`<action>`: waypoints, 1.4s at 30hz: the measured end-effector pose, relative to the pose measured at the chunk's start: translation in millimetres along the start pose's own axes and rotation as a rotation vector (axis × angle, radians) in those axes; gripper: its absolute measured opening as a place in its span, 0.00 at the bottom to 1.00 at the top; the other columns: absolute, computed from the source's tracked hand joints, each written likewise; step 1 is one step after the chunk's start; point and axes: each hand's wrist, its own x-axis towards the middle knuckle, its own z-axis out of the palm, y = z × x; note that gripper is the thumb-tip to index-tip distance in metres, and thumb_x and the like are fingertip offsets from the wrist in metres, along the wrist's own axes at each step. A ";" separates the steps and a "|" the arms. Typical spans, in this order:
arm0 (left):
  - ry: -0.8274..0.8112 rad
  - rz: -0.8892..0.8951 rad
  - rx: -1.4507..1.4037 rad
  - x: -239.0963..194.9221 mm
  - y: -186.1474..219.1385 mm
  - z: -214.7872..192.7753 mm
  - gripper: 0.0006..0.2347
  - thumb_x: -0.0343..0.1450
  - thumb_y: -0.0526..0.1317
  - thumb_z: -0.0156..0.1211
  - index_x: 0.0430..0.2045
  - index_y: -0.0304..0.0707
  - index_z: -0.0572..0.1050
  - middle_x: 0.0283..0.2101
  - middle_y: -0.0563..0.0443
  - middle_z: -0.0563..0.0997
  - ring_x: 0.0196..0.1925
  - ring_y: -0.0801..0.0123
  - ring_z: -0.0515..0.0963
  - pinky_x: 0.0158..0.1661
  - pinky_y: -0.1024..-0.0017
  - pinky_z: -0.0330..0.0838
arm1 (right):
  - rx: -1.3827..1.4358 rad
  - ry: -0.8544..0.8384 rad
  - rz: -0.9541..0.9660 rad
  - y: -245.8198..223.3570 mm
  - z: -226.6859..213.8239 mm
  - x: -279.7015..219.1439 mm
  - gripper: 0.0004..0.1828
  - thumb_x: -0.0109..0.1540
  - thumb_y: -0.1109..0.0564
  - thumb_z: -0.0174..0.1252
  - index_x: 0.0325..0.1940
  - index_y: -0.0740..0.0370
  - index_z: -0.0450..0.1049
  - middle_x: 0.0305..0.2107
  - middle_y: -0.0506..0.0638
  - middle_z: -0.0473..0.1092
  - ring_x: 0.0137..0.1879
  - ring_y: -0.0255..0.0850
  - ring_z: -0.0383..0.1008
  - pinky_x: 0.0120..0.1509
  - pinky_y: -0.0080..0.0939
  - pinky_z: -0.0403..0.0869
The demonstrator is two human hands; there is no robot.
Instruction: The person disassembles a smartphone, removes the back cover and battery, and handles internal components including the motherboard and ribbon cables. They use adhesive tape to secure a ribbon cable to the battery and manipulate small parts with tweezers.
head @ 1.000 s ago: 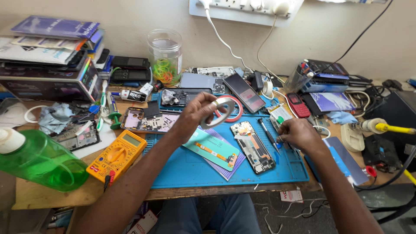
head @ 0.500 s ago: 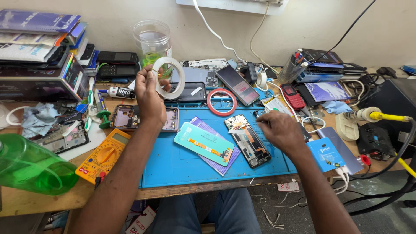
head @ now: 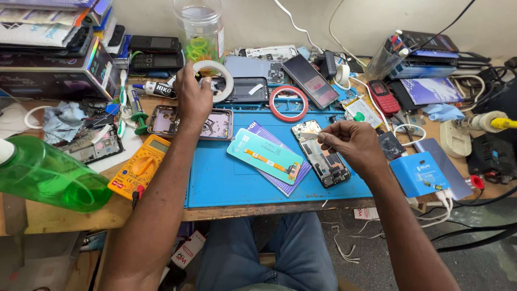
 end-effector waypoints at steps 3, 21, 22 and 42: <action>0.035 0.184 0.240 -6.2 25.3 -12.2 0.31 0.64 0.38 0.71 0.61 0.27 0.65 0.61 0.25 0.67 0.61 0.37 0.66 0.60 0.49 0.61 | 0.294 -0.046 -0.085 -0.6 3.1 -4.3 0.10 0.61 0.59 0.65 0.44 0.66 0.81 0.31 0.50 0.80 0.34 0.31 0.79 0.38 0.30 0.77; -0.924 -0.081 -0.729 -51.2 101.4 4.4 0.05 0.72 0.36 0.64 0.36 0.32 0.81 0.29 0.55 0.84 0.29 0.80 0.81 0.31 0.77 0.79 | -0.056 0.076 -0.326 -41.9 29.9 8.9 0.10 0.61 0.60 0.68 0.47 0.62 0.85 0.28 0.48 0.80 0.30 0.28 0.70 0.33 0.30 0.67; -0.960 -0.100 -0.757 -56.1 100.8 5.3 0.05 0.72 0.35 0.63 0.36 0.33 0.80 0.29 0.55 0.84 0.29 0.81 0.81 0.31 0.77 0.79 | -0.033 0.093 -0.281 -37.0 32.6 0.1 0.11 0.60 0.59 0.69 0.46 0.62 0.84 0.28 0.47 0.80 0.31 0.27 0.72 0.34 0.29 0.69; -1.178 0.687 -0.103 -77.4 132.6 -31.2 0.27 0.53 0.44 0.79 0.46 0.45 0.78 0.50 0.55 0.78 0.55 0.60 0.73 0.55 0.60 0.66 | 0.113 0.256 0.070 -3.6 68.2 -104.3 0.15 0.58 0.63 0.66 0.49 0.61 0.83 0.38 0.48 0.81 0.36 0.30 0.79 0.39 0.30 0.77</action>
